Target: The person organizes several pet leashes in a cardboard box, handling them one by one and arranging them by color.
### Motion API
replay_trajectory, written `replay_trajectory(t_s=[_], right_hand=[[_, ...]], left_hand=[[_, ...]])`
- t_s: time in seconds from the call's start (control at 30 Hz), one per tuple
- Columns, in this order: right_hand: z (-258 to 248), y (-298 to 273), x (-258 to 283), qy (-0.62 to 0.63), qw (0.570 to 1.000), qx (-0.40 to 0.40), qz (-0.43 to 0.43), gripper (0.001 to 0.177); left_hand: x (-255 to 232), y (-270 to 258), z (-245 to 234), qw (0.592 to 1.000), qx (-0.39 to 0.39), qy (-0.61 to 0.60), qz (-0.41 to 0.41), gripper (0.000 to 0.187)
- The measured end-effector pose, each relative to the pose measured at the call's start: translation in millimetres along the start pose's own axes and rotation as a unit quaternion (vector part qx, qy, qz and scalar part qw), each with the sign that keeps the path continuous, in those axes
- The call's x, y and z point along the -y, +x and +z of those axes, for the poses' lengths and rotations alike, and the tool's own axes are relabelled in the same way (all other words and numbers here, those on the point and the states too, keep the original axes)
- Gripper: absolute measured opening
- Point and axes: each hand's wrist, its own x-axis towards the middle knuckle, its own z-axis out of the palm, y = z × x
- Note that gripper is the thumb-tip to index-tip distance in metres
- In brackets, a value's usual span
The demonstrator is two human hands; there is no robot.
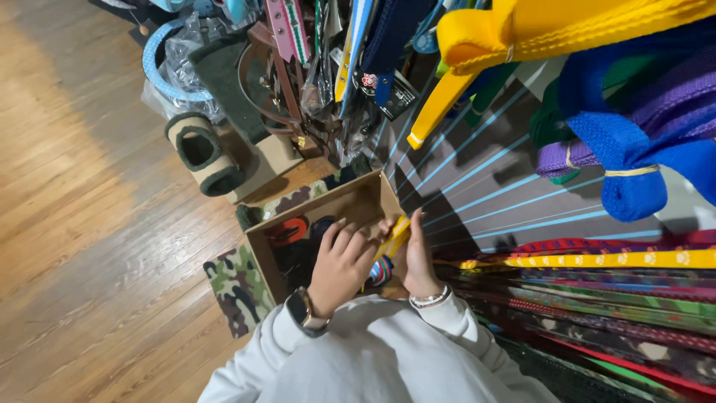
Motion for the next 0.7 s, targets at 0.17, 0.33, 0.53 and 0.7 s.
replay_trajectory(t_s=[0.17, 0.33, 0.53, 0.7], right_hand=[[-10.1, 14.8, 18.6, 0.064, 0.998, 0.019, -0.014, 0.059], [-8.2, 12.1, 29.4, 0.029, 0.996, 0.083, -0.005, 0.06], [-11.0, 3.5, 35.1, -0.024, 0.986, 0.166, -0.021, 0.064], [-38.3, 15.1, 35.7, -0.033, 0.974, 0.225, 0.015, 0.068]], left_hand=[[-16.6, -38.0, 18.7, 0.984, 0.086, -0.129, -0.084, 0.033], [-22.8, -35.8, 33.8, 0.892, 0.188, -0.367, -0.185, 0.034], [-13.7, -59.3, 84.0, 0.484, 0.214, -0.779, -0.336, 0.039], [-10.0, -13.6, 52.6, 0.665, 0.234, -0.667, -0.24, 0.028]])
